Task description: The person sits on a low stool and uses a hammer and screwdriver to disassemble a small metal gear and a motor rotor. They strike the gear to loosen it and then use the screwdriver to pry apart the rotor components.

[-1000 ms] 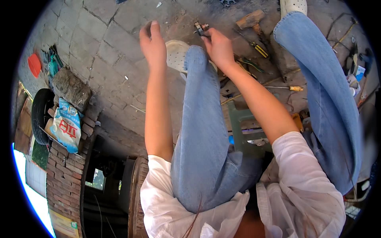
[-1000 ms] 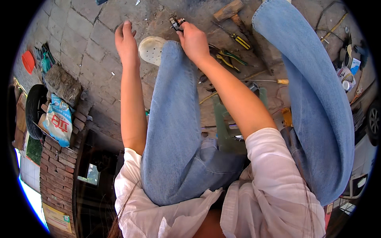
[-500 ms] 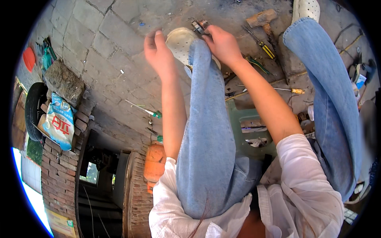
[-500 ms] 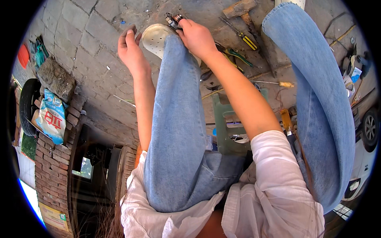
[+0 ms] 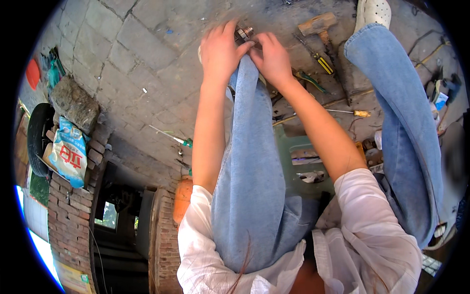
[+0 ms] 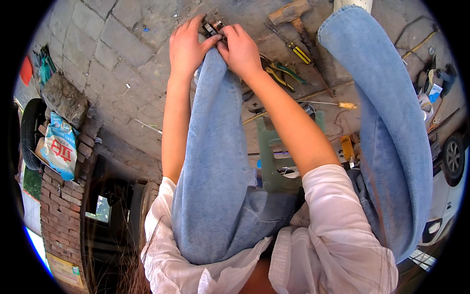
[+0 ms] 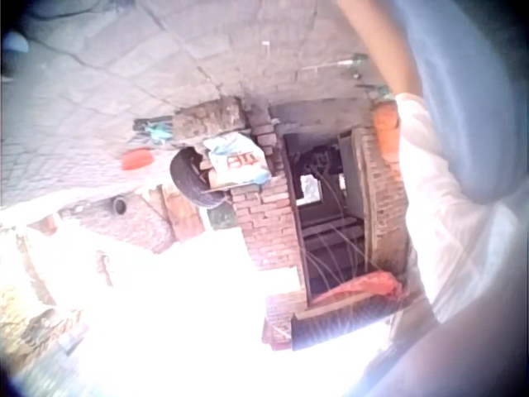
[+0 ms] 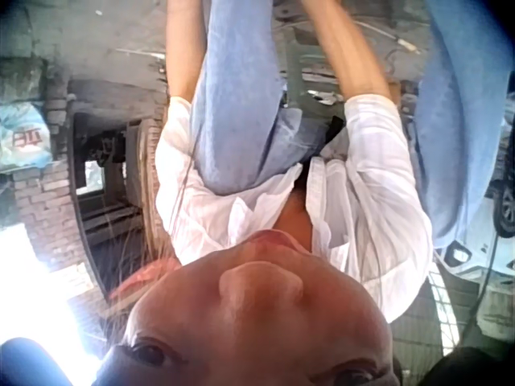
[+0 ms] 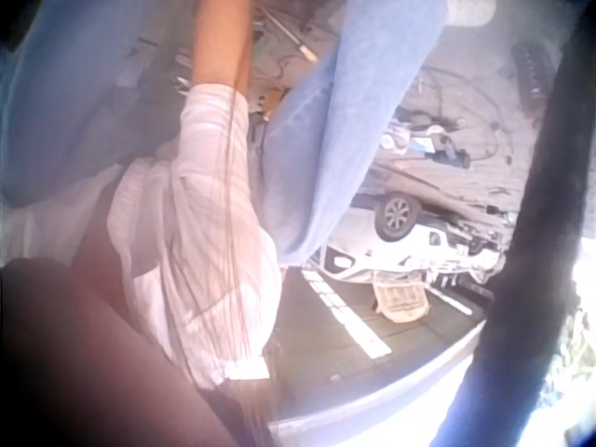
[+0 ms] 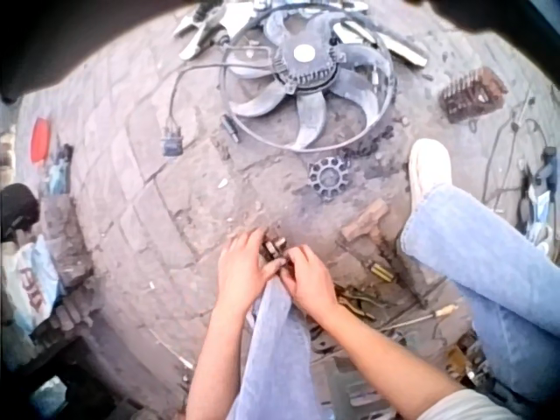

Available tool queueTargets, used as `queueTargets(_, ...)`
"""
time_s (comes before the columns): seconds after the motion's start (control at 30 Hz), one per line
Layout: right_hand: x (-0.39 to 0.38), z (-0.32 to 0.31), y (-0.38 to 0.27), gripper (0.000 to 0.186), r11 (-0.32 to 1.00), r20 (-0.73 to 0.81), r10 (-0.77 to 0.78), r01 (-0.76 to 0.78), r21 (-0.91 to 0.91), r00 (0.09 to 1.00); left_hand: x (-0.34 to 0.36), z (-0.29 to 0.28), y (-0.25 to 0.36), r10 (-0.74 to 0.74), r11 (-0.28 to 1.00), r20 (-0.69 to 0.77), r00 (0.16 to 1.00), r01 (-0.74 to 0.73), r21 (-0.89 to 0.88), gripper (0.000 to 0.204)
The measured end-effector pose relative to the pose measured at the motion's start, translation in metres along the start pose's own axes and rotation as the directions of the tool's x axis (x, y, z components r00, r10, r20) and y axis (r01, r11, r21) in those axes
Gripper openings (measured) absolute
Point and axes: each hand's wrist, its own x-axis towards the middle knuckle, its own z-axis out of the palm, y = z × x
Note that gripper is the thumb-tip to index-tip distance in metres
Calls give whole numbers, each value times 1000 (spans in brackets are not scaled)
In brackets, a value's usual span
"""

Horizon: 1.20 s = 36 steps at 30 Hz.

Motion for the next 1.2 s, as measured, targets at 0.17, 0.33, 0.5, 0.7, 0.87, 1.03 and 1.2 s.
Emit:
queueTargets(0.17, 2, -1, 3, 34, 1000, 55, 20, -20, 6, 998, 3, -7, 1, -60, 998, 116, 991, 63, -25, 64)
queueTargets(0.33, -4, -16, 14, 33, 996, -24, 26, -28, -90, 999, -3, -5, -5, -82, 996, 98, 992, 84, -14, 69)
queueTargets(0.5, -28, -58, 46, 44, 898, -393, 159, -298, -324, 906, -6, -10, -4, -156, 987, 159, 975, 160, -9, 71)
queueTargets(0.7, -28, -110, 117, 59, 762, -281, 279, -390, -517, 918, -9, -3, -13, -90, 995, 162, 983, 94, -17, 74)
queueTargets(0.87, -16, -121, 101, 51, 696, -138, 292, -309, -648, 947, -12, -3, -17, -106, 992, 140, 984, 115, -55, 74)
queueTargets(1.03, -26, -96, 61, 45, 701, -276, 81, -251, -667, 958, -16, 6, -24, -82, 987, 22, 996, 84, -136, 73)
queueTargets(1.2, -46, -82, 52, 39, 586, -44, 183, -145, -797, 982, -19, 1, -29, -68, 989, 60, 996, 75, -124, 71)
